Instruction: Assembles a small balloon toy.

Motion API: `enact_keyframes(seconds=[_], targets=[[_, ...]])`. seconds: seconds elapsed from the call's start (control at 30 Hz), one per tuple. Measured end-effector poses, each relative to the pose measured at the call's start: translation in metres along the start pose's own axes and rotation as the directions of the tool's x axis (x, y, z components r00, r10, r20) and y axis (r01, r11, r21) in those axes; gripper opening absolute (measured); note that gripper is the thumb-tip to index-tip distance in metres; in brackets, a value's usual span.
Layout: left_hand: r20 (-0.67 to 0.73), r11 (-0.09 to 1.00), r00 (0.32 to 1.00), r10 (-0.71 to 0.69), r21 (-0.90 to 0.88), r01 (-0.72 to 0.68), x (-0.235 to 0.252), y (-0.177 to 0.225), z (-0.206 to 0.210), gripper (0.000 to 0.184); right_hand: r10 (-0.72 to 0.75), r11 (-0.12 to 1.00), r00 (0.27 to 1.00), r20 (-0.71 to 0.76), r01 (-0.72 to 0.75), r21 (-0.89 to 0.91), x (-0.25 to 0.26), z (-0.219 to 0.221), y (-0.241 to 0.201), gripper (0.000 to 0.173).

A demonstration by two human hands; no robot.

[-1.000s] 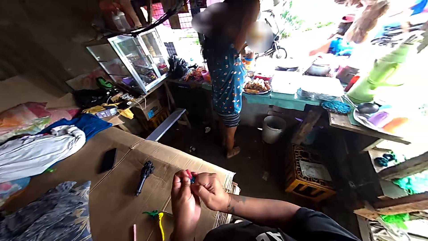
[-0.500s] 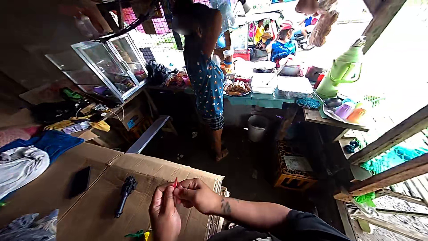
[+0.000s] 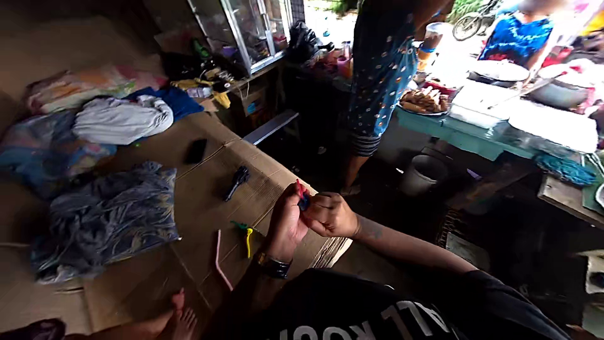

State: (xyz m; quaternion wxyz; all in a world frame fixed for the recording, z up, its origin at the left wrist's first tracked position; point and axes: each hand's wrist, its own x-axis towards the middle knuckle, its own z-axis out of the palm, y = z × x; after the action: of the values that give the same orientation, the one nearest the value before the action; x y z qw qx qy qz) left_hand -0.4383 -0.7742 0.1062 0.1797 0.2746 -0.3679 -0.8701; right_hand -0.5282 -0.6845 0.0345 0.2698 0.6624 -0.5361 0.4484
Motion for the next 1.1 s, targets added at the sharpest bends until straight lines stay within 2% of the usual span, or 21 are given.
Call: enact_keyframes(seconds=[0.07, 0.1, 0.17, 0.23, 0.3, 0.33, 0.4, 0.47, 0.53, 0.57, 0.6, 0.7, 0.77, 0.87, 0.97, 1.1], targets=[[0.016, 1.000, 1.000, 0.001, -0.016, 0.000, 0.003, 0.001, -0.005, 0.025, -0.005, 0.999, 0.997, 0.076, 0.007, -0.035, -0.001, -0.004, 0.003, 0.027], [0.044, 0.996, 0.996, 0.084, 0.009, -0.084, 0.006, 0.000, -0.010, 0.025, 0.067, 0.998, 0.991, 0.118, -0.068, -0.003, 0.001, -0.006, 0.003, 0.028], [0.138, 0.933, 0.934, 0.329, 0.101, -0.344, 0.013, -0.003, -0.022, 0.024, 0.334, 0.909, 0.918, 0.215, -0.374, 0.183, 0.009, -0.009, -0.001, 0.033], [0.220, 0.822, 0.839, 0.498, 0.187, -0.538, 0.016, -0.003, -0.032, 0.020, 0.574, 0.641, 0.756, 0.313, -0.653, 0.403, 0.023, -0.012, -0.009, 0.031], [0.290, 0.723, 0.758, 0.585, 0.237, -0.649, 0.016, -0.004, -0.038, 0.015, 0.690, 0.284, 0.552, 0.468, -0.802, 0.526, 0.040, -0.018, -0.022, 0.027], [0.316, 0.688, 0.727, 0.610, 0.246, -0.683, 0.016, -0.004, -0.040, 0.013, 0.702, 0.128, 0.474, 0.531, -0.818, 0.561, 0.046, -0.019, -0.026, 0.028], [0.340, 0.657, 0.699, 0.630, 0.248, -0.712, 0.016, -0.004, -0.043, 0.012, 0.702, -0.070, 0.388, 0.598, -0.797, 0.599, 0.054, -0.016, -0.032, 0.028], [0.340, 0.687, 0.721, 0.604, 0.238, -0.687, 0.016, -0.002, -0.048, 0.015, 0.711, -0.190, 0.343, 0.613, -0.747, 0.638, 0.058, -0.012, -0.035, 0.026], [0.315, 0.713, 0.756, 0.574, 0.262, -0.650, 0.015, 0.000, -0.051, 0.017, 0.744, -0.248, 0.306, 0.594, -0.699, 0.671, 0.060, -0.008, -0.035, 0.025], [0.284, 0.712, 0.768, 0.574, 0.289, -0.639, 0.015, 0.000, -0.051, 0.015, 0.770, -0.244, 0.305, 0.561, -0.672, 0.700, 0.059, -0.003, -0.035, 0.025], [0.244, 0.714, 0.780, 0.577, 0.314, -0.626, 0.014, -0.002, -0.049, 0.013, 0.793, -0.204, 0.333, 0.510, -0.643, 0.738, 0.056, 0.004, -0.035, 0.026], [0.086, 0.805, 0.840, 0.535, 0.251, -0.538, 0.007, -0.003, -0.037, 0.018, 0.788, 0.035, 0.518, 0.333, -0.578, 0.815, 0.040, 0.027, -0.032, 0.030], [0.016, 0.880, 0.893, 0.450, 0.161, -0.447, 0.001, 0.002, -0.032, 0.021, 0.728, 0.228, 0.637, 0.253, -0.573, 0.787, 0.034, 0.031, -0.028, 0.029], [-0.025, 0.952, 0.954, 0.298, 0.076, -0.295, -0.006, 0.012, -0.030, 0.024, 0.604, 0.458, 0.775, 0.185, -0.527, 0.716, 0.027, 0.029, -0.021, 0.026], [-0.063, 0.987, 0.985, 0.160, -0.017, -0.161, -0.008, 0.017, -0.030, 0.027, 0.434, 0.657, 0.893, 0.119, -0.404, 0.637, 0.021, 0.028, -0.010, 0.027], [-0.054, 0.988, 0.995, -0.078, -0.139, 0.070, -0.011, 0.025, -0.031, 0.028, 0.171, 0.845, 0.985, 0.039, -0.167, 0.507, 0.014, 0.026, 0.002, 0.024]])
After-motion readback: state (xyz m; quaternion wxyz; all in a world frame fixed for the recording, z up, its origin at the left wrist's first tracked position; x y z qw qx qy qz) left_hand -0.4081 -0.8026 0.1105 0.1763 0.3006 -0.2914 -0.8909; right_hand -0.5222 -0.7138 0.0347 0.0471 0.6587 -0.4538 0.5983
